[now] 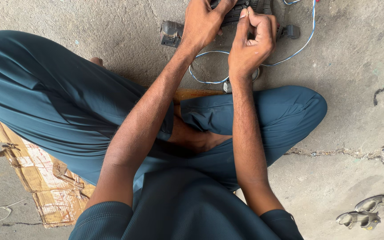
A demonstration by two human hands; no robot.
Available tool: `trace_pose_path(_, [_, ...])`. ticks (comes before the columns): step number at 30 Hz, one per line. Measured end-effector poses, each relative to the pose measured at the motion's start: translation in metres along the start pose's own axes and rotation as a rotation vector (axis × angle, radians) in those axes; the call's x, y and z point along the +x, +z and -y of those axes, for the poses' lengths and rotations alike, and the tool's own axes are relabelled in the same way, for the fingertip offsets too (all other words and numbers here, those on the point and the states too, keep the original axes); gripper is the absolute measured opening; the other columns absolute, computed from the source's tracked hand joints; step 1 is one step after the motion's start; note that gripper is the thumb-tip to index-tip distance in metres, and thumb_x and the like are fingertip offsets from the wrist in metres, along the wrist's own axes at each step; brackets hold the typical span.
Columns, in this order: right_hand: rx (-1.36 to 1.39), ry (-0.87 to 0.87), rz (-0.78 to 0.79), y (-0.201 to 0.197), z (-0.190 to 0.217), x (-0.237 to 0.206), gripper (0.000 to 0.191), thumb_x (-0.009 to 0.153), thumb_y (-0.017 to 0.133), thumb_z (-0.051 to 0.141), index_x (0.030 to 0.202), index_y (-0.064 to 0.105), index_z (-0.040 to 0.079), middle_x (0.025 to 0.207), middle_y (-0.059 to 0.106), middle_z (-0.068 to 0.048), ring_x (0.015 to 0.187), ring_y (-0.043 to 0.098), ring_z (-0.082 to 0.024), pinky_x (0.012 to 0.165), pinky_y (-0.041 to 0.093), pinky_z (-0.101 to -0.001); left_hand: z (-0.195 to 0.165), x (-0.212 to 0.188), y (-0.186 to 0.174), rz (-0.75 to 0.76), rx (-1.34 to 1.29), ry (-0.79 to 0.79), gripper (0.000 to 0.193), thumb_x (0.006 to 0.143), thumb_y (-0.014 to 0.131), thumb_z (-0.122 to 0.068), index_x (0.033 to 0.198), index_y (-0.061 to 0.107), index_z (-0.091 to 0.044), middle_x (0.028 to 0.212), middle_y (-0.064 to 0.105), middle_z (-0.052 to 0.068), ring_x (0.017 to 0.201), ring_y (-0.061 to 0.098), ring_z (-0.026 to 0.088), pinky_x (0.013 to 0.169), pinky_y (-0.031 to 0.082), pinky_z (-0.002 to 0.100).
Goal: The person sits on the floor repairing a car wiring harness, inserting wires and terminals one at a time into a black connector housing and pressing them to seat. A multimeter and loose connectors lie nearby on the concrete as they work through the connector pins.
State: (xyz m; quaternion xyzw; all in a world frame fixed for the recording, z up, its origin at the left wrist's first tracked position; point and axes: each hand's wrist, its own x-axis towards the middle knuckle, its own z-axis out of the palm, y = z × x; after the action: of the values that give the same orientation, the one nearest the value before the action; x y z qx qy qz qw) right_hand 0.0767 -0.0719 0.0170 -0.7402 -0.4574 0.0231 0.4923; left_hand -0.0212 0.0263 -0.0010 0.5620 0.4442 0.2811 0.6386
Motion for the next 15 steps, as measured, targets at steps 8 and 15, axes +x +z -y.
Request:
trace_pose_path(8, [0.047,0.013,0.066,-0.009,0.015,0.006,0.005,0.108,0.071,0.003,0.111,0.069,0.000,0.106,0.063,-0.006,0.095,0.070,-0.010,0.080,0.062,-0.0257,-0.004,0.002,-0.001,0.032,-0.007,-0.035,0.043,0.098,0.069,-0.047,0.099,0.077,-0.004,0.057,0.067,0.000,0.049,0.074,0.009,0.043,0.059,0.026])
trace_pose_path(15, [0.147,0.216,0.150,-0.020,0.015,0.010,0.015,0.105,0.077,0.006,0.116,0.075,-0.004,0.101,0.069,-0.006,0.083,0.065,-0.009,0.072,0.055,-0.0240,-0.002,0.004,-0.002,0.018,-0.004,-0.059,0.046,0.096,0.068,-0.051,0.101,0.078,-0.006,0.056,0.064,-0.002,0.047,0.073,0.009,0.041,0.059,0.025])
